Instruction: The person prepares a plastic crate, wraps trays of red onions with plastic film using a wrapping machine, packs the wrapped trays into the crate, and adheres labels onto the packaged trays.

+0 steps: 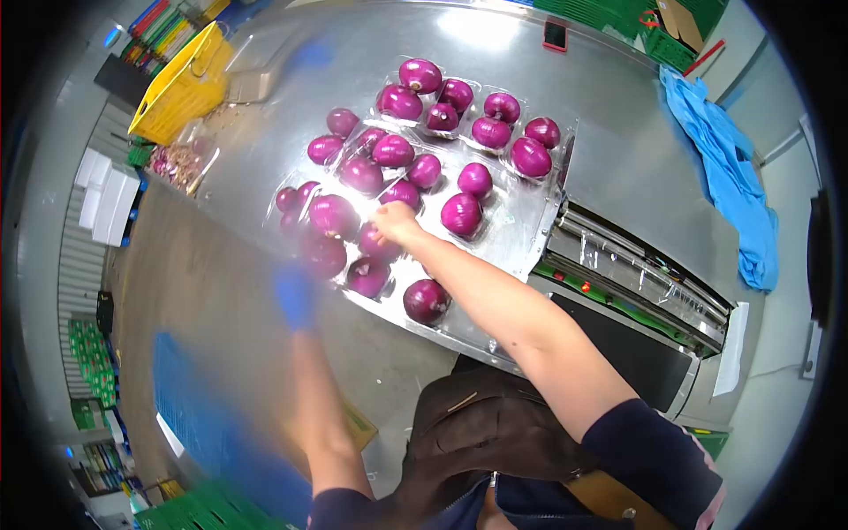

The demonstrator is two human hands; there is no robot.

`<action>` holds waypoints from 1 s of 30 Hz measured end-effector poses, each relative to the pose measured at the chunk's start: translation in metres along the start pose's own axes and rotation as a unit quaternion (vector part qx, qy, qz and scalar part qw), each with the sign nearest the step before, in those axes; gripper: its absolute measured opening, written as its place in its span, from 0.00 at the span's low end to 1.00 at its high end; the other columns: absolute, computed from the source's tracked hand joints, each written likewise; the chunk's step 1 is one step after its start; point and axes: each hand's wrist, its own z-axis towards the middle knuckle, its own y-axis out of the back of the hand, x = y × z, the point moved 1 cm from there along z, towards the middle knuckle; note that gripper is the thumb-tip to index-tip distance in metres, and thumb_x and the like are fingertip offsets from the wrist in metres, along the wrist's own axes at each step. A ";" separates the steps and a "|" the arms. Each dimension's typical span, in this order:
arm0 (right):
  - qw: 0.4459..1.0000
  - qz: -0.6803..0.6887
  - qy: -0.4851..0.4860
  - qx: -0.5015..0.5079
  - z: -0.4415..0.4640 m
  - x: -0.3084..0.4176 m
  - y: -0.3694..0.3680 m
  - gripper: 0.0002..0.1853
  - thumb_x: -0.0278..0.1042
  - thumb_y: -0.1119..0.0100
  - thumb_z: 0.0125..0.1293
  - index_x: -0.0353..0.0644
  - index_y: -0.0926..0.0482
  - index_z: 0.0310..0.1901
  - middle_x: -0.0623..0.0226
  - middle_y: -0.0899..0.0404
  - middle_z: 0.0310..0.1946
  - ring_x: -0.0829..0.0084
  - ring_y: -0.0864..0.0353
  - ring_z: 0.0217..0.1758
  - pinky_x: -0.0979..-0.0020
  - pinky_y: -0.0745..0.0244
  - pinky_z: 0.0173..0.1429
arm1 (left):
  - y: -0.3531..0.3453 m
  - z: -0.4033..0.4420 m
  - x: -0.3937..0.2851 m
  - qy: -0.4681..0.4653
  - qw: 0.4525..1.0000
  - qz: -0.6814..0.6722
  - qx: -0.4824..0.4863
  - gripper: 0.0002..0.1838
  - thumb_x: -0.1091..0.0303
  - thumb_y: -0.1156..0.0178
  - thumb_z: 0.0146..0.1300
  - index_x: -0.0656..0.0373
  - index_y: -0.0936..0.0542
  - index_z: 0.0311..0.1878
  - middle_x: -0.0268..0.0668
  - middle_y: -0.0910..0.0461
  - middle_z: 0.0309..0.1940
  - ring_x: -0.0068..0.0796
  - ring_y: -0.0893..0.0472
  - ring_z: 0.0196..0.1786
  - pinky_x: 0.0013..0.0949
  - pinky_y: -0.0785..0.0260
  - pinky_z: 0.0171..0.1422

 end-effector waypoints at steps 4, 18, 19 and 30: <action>0.997 0.045 0.031 -0.047 0.024 -0.010 -0.026 0.17 0.30 0.38 0.55 0.33 0.19 0.47 0.59 0.17 0.24 0.71 0.19 0.20 0.69 0.24 0.25 | -0.011 -0.025 -0.012 -0.074 0.996 -0.016 -0.046 0.20 0.70 0.50 0.63 0.65 0.24 0.58 0.32 0.26 0.19 0.20 0.31 0.14 0.23 0.40 0.16; 0.970 0.113 0.142 -0.162 -0.246 0.052 0.215 0.33 0.29 0.44 0.55 0.41 0.33 0.66 0.70 0.23 0.22 0.82 0.26 0.21 0.76 0.31 0.25 | -0.166 -0.134 -0.284 -0.180 0.936 -0.189 0.235 0.20 0.79 0.52 0.60 0.69 0.23 0.56 0.38 0.20 0.46 0.20 0.23 0.35 0.23 0.29 0.39; 0.961 0.135 0.101 -0.217 -0.273 0.056 0.242 0.33 0.28 0.44 0.54 0.41 0.33 0.66 0.70 0.23 0.22 0.82 0.26 0.21 0.77 0.31 0.23 | -0.203 -0.149 -0.305 -0.171 0.920 -0.196 0.293 0.19 0.78 0.52 0.61 0.67 0.22 0.55 0.34 0.21 0.41 0.17 0.26 0.31 0.20 0.35 0.34; 0.884 0.268 0.044 -0.380 -0.370 -0.031 0.395 0.33 0.25 0.49 0.60 0.36 0.41 0.70 0.68 0.28 0.20 0.83 0.36 0.13 0.78 0.42 0.14 | -0.424 -0.259 -0.376 -0.045 0.787 -0.074 0.612 0.16 0.71 0.48 0.65 0.62 0.20 0.53 0.28 0.25 0.21 0.15 0.31 0.17 0.20 0.41 0.20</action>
